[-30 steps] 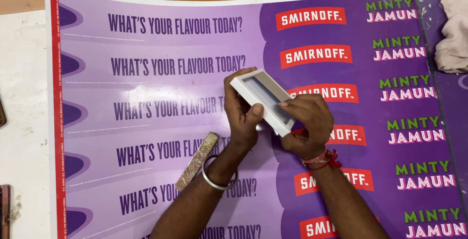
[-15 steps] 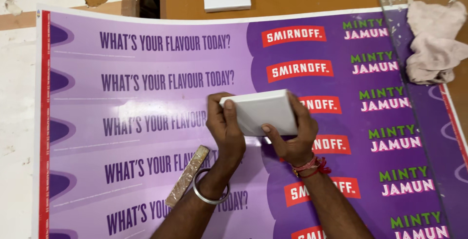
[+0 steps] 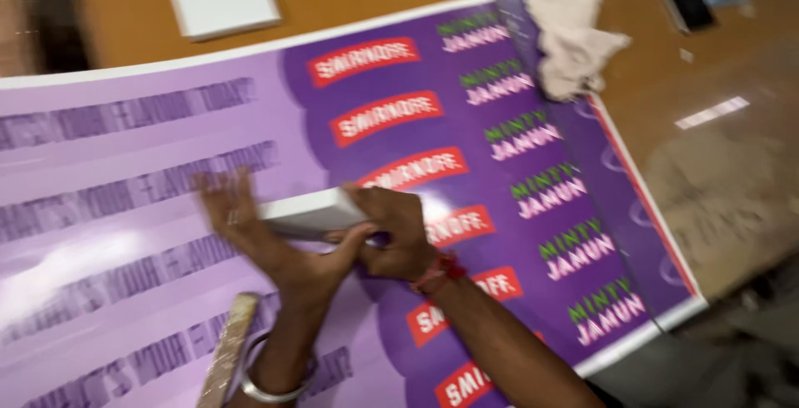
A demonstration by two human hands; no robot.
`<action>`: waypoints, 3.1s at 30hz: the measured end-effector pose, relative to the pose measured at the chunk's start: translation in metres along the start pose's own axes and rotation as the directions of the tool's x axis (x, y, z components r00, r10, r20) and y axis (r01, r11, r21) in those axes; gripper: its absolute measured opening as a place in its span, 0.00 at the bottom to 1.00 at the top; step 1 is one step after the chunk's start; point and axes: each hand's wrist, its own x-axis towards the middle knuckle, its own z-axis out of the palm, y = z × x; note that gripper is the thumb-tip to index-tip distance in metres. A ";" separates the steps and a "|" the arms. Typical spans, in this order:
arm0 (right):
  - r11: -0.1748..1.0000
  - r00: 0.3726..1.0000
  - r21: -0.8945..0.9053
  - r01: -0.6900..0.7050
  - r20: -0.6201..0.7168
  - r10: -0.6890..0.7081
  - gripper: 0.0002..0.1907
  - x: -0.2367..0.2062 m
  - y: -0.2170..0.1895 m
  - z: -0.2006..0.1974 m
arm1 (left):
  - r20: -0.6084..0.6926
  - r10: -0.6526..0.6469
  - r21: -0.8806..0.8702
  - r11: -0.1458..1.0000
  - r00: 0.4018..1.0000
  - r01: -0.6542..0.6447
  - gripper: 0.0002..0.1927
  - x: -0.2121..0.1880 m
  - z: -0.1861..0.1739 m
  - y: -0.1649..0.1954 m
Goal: The person applies a clear adhesive film over a large purple Smirnoff Minty Jamun poster using a white squeegee to smooth out bubbles. They work across the surface, occasionally lifting the film to adjust alignment, while a coworker assists by holding the film taut.
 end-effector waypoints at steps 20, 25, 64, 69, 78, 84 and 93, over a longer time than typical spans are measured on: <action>0.990 0.991 -0.044 -0.135 0.016 0.136 0.25 -0.029 0.021 -0.063 | 0.207 0.035 -0.167 0.986 0.978 0.000 0.51 -0.055 0.056 0.030; 0.993 0.996 -0.078 -0.084 -0.039 0.081 0.23 -0.023 0.017 -0.056 | 0.213 0.065 -0.148 0.988 0.975 -0.034 0.51 -0.050 0.056 0.019; 0.761 0.760 -0.009 -0.649 -0.031 0.649 0.42 -0.123 -0.257 -0.154 | 0.154 0.267 0.080 0.956 0.951 -0.281 0.39 -0.087 -0.070 0.185; 0.891 0.893 -0.068 -0.449 -0.011 0.449 0.33 -0.173 -0.317 -0.183 | 0.197 0.394 0.084 0.906 0.898 -0.416 0.33 -0.114 -0.092 0.231; 0.931 0.927 -0.156 -0.329 0.135 0.350 0.10 -0.194 -0.350 -0.178 | 0.118 0.373 0.098 0.918 0.920 -0.385 0.30 -0.161 -0.144 0.265; 0.950 0.954 -0.188 -0.249 0.123 0.274 0.08 -0.192 -0.364 -0.154 | 0.126 0.247 0.055 0.965 0.961 -0.255 0.20 -0.188 -0.183 0.259; 0.949 0.961 -0.248 -0.197 0.145 0.237 0.06 -0.188 -0.387 -0.116 | 0.067 0.192 -0.054 0.981 0.979 -0.188 0.14 -0.196 -0.230 0.233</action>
